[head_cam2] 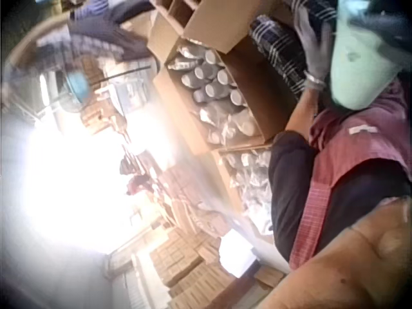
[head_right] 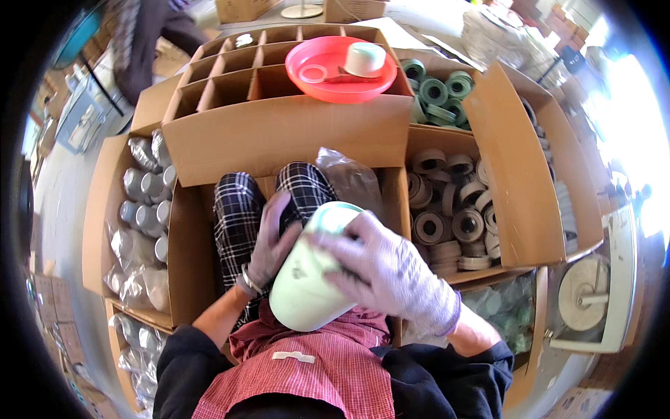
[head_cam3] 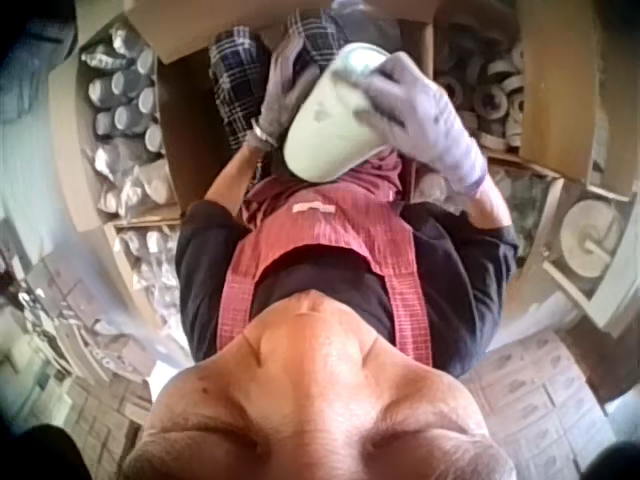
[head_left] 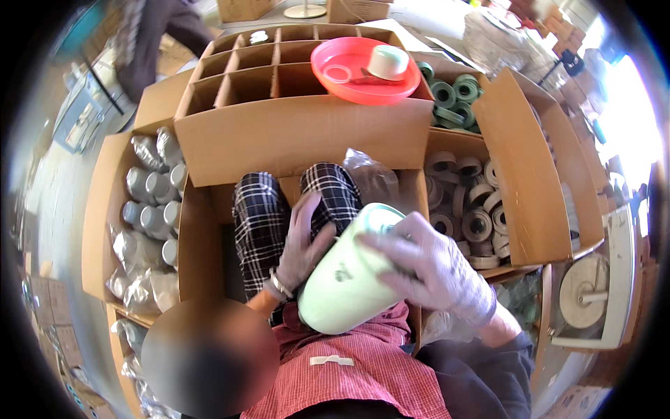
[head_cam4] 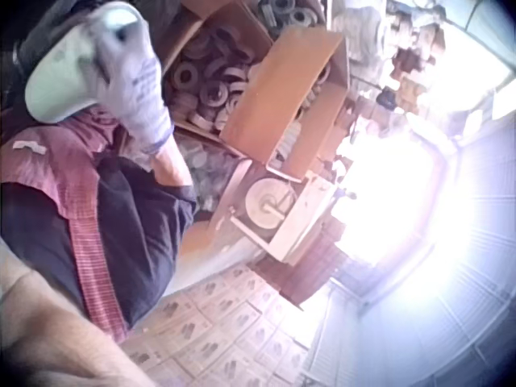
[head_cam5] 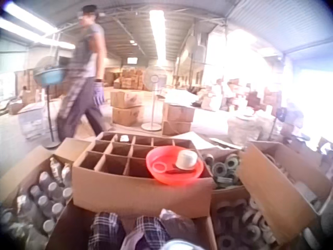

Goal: The person assembles and packs thermoses by inserting glass liners and components into plastic outer shells, placing them into plastic bags, and organizing them into cardboard boxes.

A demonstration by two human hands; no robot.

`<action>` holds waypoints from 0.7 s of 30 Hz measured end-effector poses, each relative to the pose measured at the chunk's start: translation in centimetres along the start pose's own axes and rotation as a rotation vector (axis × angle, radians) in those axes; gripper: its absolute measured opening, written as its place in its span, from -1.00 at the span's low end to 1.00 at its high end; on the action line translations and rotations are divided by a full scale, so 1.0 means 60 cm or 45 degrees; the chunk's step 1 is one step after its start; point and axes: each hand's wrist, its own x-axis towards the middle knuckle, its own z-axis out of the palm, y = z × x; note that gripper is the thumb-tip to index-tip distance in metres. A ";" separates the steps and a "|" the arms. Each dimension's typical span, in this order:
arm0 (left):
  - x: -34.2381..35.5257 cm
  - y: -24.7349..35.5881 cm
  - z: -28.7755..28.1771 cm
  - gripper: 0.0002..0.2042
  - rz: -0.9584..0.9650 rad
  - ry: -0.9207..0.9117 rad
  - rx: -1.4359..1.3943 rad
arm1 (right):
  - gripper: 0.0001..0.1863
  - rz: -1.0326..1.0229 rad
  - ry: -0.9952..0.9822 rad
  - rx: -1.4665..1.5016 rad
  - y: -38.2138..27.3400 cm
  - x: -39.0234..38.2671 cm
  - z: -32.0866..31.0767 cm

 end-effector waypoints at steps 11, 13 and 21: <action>-0.076 0.032 -0.002 -0.86 -1.218 -0.752 -0.605 | -0.38 0.882 -0.436 0.473 0.168 -0.197 0.010; -0.071 0.029 -0.019 -0.81 -1.333 -0.846 -0.774 | -0.55 0.816 -0.427 0.338 0.140 -0.214 0.026; -0.032 0.073 -0.068 -0.72 -0.955 -0.723 -0.213 | -0.28 -0.080 0.479 0.749 0.083 -0.151 0.138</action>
